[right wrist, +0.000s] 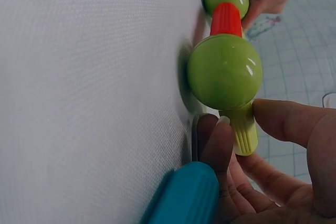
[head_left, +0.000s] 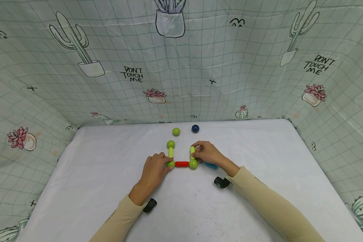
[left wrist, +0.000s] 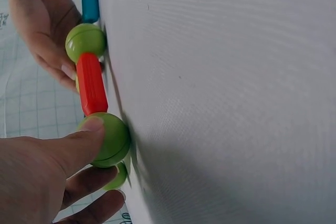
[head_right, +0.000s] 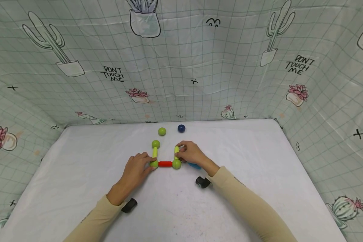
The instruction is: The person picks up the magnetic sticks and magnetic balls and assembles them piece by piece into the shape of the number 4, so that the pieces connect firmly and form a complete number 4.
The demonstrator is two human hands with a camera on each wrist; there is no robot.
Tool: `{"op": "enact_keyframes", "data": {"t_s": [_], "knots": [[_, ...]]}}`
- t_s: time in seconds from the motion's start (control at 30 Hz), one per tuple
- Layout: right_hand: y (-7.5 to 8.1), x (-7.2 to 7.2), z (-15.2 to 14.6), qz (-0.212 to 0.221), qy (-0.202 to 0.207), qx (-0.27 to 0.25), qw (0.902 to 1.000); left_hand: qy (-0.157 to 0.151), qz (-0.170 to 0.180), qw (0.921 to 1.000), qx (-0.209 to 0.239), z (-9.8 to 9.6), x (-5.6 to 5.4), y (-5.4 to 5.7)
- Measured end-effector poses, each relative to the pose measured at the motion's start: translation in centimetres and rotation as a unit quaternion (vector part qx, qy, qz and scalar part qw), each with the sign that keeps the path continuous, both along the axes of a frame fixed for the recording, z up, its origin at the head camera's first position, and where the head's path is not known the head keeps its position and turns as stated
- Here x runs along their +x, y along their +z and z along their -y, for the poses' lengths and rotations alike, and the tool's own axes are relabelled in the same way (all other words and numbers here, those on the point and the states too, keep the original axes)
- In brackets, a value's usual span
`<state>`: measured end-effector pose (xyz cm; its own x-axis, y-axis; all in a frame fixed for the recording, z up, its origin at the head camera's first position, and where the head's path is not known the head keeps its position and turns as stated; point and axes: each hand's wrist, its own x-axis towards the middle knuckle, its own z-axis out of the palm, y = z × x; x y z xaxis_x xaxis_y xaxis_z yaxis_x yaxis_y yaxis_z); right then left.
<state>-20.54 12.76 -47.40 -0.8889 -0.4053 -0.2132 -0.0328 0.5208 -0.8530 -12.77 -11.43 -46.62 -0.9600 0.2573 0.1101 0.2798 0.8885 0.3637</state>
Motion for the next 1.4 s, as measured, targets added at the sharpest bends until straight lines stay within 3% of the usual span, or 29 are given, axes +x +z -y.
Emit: {"op": "enact_keyframes", "data": {"t_s": [0.8,1.4], "knots": [[0.0,-0.3,-0.6,-0.001,0.02,-0.007,0.9998,-0.015,-0.023,0.999,-0.034,0.0,0.1,0.1],[0.5,-0.8,-1.3,0.004,0.011,0.017,0.9998,-0.024,-0.05,0.997,-0.053,0.0,0.3,0.0]]}}
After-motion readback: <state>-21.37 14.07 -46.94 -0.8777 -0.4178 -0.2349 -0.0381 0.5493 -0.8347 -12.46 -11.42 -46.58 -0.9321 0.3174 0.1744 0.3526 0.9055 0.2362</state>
